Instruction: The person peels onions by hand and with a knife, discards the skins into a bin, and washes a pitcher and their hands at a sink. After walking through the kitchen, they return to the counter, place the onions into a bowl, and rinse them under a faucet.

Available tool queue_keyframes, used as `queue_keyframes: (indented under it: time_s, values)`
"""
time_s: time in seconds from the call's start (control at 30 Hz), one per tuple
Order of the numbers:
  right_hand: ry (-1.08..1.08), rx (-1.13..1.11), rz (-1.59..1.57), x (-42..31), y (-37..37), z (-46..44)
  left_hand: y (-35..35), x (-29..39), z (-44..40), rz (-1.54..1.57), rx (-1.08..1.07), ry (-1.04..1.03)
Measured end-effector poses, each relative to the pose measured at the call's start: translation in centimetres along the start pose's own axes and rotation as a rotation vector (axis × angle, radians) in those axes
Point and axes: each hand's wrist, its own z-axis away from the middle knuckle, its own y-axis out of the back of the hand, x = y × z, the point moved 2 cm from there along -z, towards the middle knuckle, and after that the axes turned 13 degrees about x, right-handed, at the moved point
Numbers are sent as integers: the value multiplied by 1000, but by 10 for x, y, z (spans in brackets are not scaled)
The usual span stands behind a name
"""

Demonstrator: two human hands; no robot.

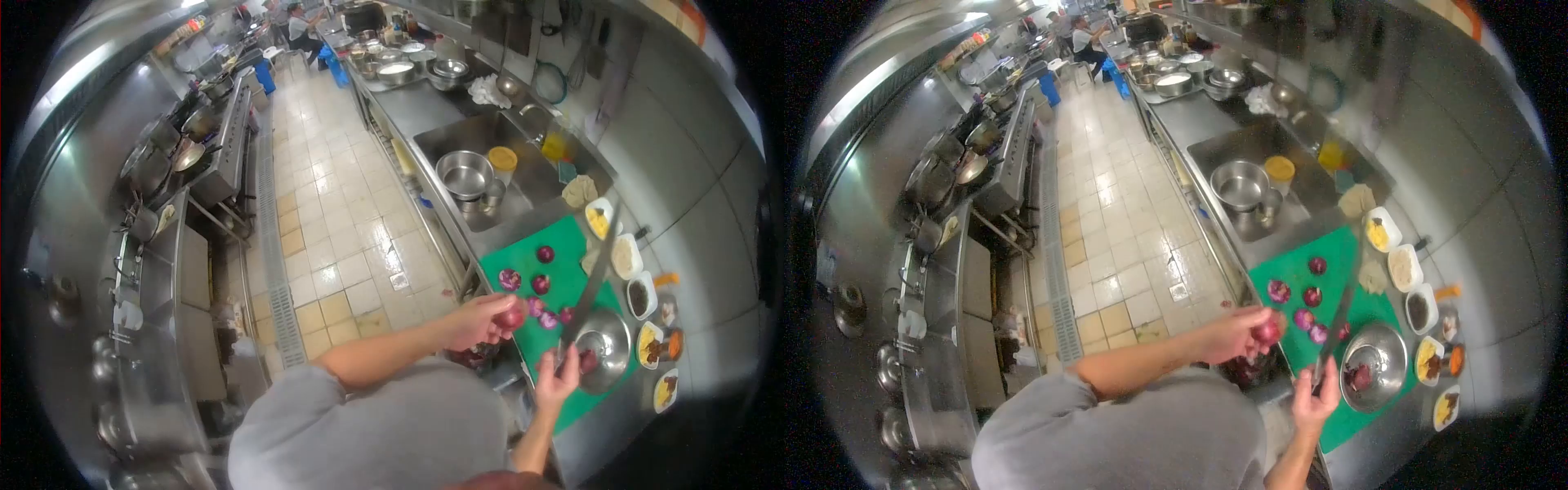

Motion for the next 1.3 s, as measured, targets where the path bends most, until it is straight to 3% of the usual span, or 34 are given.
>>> queue_keyframes:
  time_s: [0.03, 0.1, 0.13, 0.23, 0.33, 0.67, 0.87, 1.17, 1.27, 1.3]
  values:
    - [10, 1, -10, -3, -3, -4, 0, 2, 4, 31, -20, 37]
    - [-285, -106, -40, -2, -8, -9, -2, 3, 14, 55, -47, 67]
    - [-298, -106, -44, -14, -14, -7, -3, 4, 19, 70, -43, 116]
    - [-243, -135, -22, -17, -16, 3, 1, 1, 31, 132, -21, 179]
    - [-177, -91, 16, 1, -10, 11, 5, 2, 33, -15, -71, -76]
    - [101, -249, 155, -36, -24, 2, -4, 2, 23, 76, -29, -45]
    - [92, -337, 211, -36, -39, 12, -4, -4, 17, 178, 15, -24]
    - [-48, -365, 166, -27, -53, 9, -6, 7, 25, 204, -122, -73]
    - [235, -376, 258, -20, -59, 6, -4, 6, 19, 238, -135, -145]
    - [192, -377, 220, -15, -59, 7, -2, 7, 18, 218, -95, -135]
